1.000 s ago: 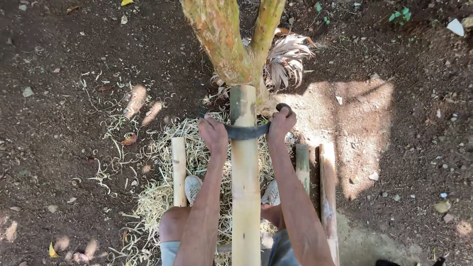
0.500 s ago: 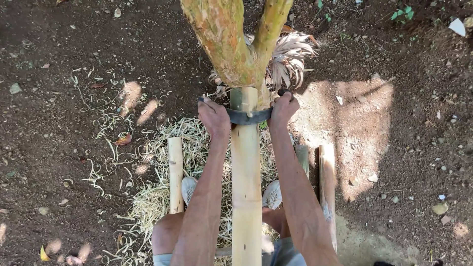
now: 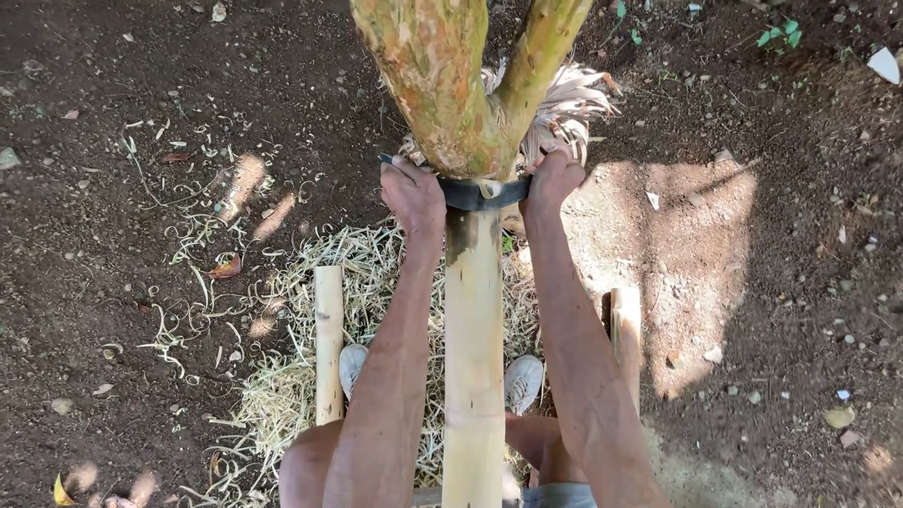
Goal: The person is using a sickle-like tool to scrape the outer surface of a bamboo pole.
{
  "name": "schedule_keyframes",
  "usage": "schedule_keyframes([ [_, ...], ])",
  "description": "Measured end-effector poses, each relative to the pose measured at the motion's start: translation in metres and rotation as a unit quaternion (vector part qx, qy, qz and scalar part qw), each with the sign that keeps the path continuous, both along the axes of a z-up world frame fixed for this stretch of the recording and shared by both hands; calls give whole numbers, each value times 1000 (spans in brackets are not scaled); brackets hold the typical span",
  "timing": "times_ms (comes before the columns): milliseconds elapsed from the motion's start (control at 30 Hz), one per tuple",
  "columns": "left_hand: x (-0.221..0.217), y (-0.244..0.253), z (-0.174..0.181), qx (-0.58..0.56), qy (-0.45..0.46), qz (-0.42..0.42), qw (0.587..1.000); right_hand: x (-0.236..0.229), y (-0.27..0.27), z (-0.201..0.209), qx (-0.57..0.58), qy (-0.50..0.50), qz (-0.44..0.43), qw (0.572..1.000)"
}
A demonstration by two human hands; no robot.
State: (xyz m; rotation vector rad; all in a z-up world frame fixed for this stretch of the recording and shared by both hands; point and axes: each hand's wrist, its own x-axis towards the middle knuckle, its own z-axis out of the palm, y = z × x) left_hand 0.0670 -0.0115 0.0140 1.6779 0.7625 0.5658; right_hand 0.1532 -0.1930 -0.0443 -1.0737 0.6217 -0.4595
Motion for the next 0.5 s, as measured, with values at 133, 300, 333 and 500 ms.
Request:
schedule_keyframes([
  [133, 9, -4, -11, 40, -38, 60, 997, 0, 9, 24, 7, 11, 22, 1000],
  [300, -6, 3, 29, -63, 28, -25, 997, 3, -7, -9, -51, -30, 30, 998],
  [333, -7, 3, 16, -64, 24, -25, 997, -7, -7, -1, -52, -34, 30, 998],
  [500, -77, 0, -4, -51, 0, -69, 996, -105, 0, 37, -48, 37, 44, 997],
])
